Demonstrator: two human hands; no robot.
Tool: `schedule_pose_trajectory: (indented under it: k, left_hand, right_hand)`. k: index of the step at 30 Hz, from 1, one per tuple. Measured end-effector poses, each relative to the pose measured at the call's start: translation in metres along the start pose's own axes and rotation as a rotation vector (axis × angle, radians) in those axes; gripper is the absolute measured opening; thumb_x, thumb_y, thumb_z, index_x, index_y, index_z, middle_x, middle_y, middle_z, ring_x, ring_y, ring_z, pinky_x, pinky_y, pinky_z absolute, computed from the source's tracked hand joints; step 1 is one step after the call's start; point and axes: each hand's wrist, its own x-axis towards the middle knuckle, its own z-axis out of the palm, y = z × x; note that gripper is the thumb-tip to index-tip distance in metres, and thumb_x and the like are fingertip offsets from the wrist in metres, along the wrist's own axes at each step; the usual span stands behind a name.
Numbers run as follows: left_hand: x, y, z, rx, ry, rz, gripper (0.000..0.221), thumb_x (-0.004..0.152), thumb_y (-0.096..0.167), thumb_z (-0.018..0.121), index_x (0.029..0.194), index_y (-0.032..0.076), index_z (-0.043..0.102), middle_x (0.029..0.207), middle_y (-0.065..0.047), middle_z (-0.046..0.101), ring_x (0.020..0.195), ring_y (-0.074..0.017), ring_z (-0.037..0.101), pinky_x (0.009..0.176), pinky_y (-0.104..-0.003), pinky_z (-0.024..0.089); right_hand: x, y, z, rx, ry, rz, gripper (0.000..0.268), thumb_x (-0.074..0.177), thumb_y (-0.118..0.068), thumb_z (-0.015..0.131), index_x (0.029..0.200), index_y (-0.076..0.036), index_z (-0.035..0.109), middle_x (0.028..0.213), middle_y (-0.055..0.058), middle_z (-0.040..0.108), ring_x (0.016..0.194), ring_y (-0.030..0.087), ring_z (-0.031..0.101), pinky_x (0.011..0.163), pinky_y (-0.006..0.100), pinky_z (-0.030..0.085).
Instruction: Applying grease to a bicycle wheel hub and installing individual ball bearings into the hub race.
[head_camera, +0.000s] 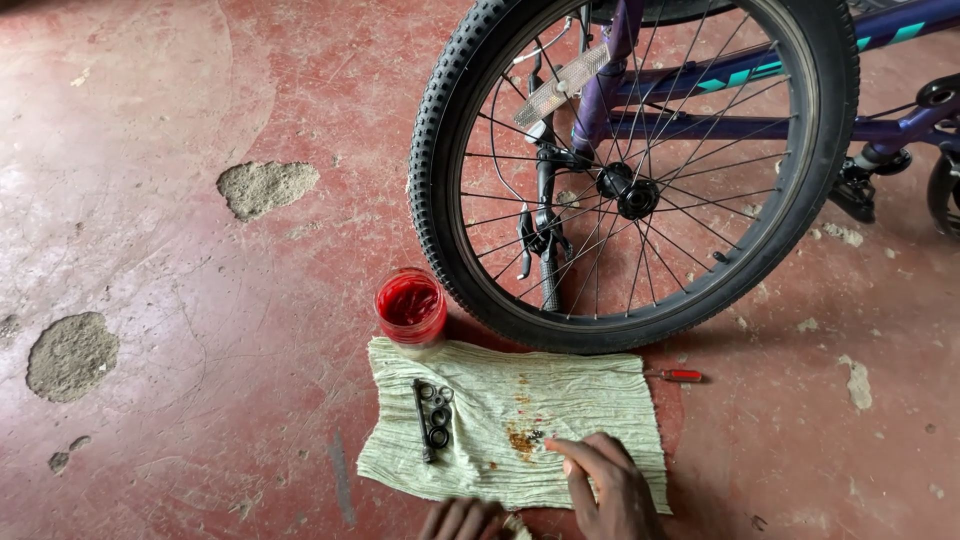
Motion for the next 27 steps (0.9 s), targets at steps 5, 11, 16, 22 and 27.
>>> schedule_pose_trajectory:
  k: [5, 11, 16, 22, 27]
  left_hand:
    - [0.097, -0.022, -0.064, -0.021, -0.182, 0.142, 0.069, 0.101, 0.06, 0.061, 0.144, 0.006, 0.055, 0.156, -0.022, 0.046, 0.143, -0.0386, 0.044, 0.115, -0.055, 0.031]
    - [0.1, -0.033, -0.069, -0.005, -0.114, 0.135, 0.038, 0.094, 0.019, 0.06, 0.127, 0.001, 0.064, 0.159, -0.024, 0.041, 0.146, -0.0403, 0.04, 0.118, -0.054, 0.032]
    - [0.084, -0.039, -0.05, 0.12, -0.03, 0.141, 0.037, 0.1, 0.026, 0.052, 0.131, 0.009, 0.064, 0.158, -0.015, 0.047, 0.145, -0.0318, 0.044, 0.118, -0.049, 0.034]
    - [0.077, -0.049, -0.011, 0.061, 0.11, 0.094, 0.051, 0.094, 0.06, 0.064, 0.111, 0.012, 0.072, 0.133, -0.013, 0.066, 0.124, -0.0339, 0.062, 0.109, -0.053, 0.045]
    - [0.031, -0.076, 0.091, 0.149, 0.289, -0.046, 0.022, 0.085, 0.033, 0.073, 0.103, 0.02, 0.075, 0.111, 0.008, 0.075, 0.107, -0.0157, 0.071, 0.099, -0.038, 0.054]
  right_hand:
    - [0.013, -0.012, -0.019, -0.104, -0.077, -0.094, 0.031, 0.085, -0.009, 0.067, 0.112, -0.016, 0.081, 0.082, -0.002, 0.065, 0.066, 0.013, 0.06, 0.06, 0.03, 0.052]
    - [0.016, -0.01, -0.015, -0.197, -0.121, -0.132, 0.031, 0.082, -0.006, 0.068, 0.108, -0.018, 0.082, 0.082, -0.001, 0.059, 0.062, 0.013, 0.059, 0.06, 0.03, 0.055]
    - [0.022, -0.001, -0.011, -0.078, -0.111, 0.102, 0.03, 0.084, -0.011, 0.069, 0.109, -0.019, 0.083, 0.084, -0.003, 0.067, 0.069, 0.012, 0.064, 0.066, 0.029, 0.057]
    - [0.044, -0.002, -0.018, 0.283, -0.147, 0.525, 0.024, 0.078, -0.017, 0.081, 0.099, -0.005, 0.084, 0.085, 0.003, 0.081, 0.073, 0.011, 0.061, 0.07, 0.024, 0.055]
    - [0.058, 0.003, -0.019, 0.648, -0.096, 0.497, 0.021, 0.078, -0.005, 0.085, 0.092, 0.01, 0.083, 0.078, 0.015, 0.074, 0.071, 0.019, 0.058, 0.069, 0.029, 0.048]
